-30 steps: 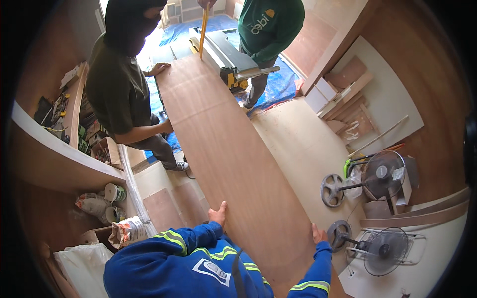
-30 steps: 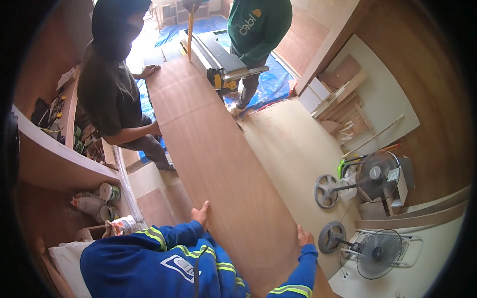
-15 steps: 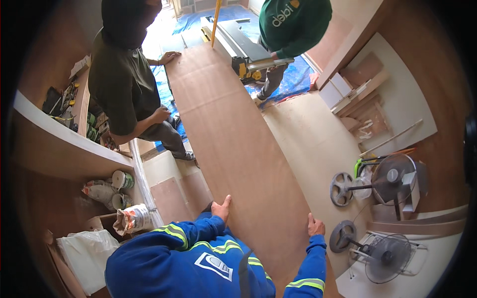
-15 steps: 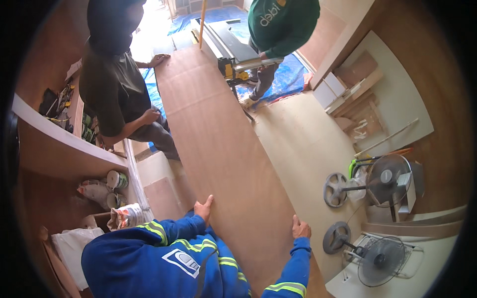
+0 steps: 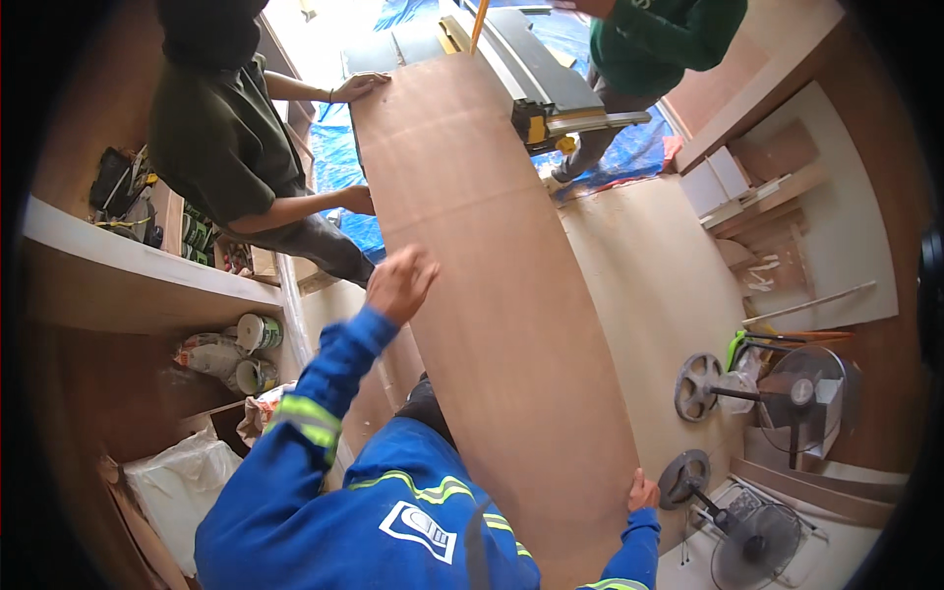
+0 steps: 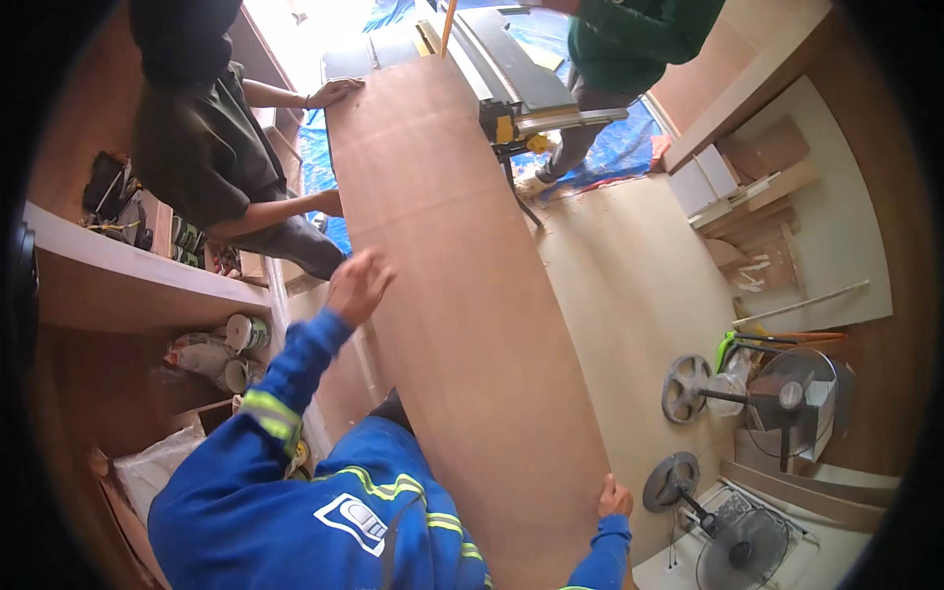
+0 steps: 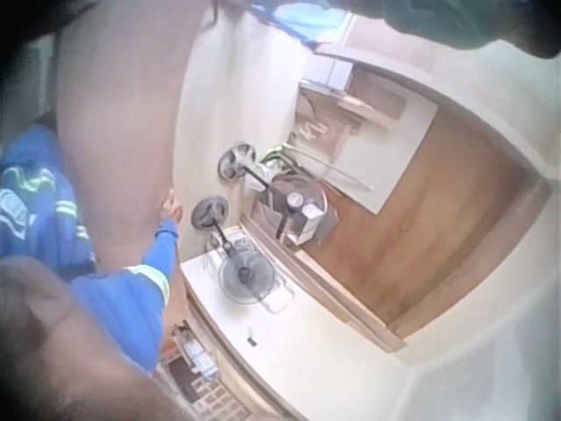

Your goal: The person, assisted by others, feeds a large wooden board through a table saw using their hands and a push tool.

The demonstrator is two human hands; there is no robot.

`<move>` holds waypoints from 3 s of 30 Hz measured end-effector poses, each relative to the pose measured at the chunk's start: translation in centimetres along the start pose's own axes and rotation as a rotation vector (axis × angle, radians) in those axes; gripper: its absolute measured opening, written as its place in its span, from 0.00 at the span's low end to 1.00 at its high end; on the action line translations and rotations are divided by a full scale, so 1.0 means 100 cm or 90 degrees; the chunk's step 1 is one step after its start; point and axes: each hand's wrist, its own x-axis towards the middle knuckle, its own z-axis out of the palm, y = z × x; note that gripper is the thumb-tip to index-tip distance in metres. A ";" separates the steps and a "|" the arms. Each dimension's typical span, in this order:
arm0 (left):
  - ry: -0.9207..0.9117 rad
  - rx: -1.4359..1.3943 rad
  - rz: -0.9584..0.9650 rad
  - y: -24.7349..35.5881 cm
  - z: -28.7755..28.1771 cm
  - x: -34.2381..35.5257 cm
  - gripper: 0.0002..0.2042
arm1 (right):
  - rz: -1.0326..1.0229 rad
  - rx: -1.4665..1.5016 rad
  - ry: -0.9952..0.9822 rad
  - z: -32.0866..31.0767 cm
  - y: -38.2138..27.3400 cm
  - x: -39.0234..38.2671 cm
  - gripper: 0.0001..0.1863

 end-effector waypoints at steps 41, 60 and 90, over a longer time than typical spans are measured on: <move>0.007 0.262 -0.197 -0.056 0.087 0.231 0.36 | -0.005 0.041 -0.020 -0.005 -0.001 0.009 0.31; 0.006 0.242 -0.191 -0.056 0.085 0.232 0.36 | -0.003 0.034 -0.022 -0.004 0.006 0.009 0.35; 0.024 0.254 -0.185 -0.086 0.073 0.284 0.35 | -0.007 0.035 -0.051 -0.012 -0.051 0.040 0.28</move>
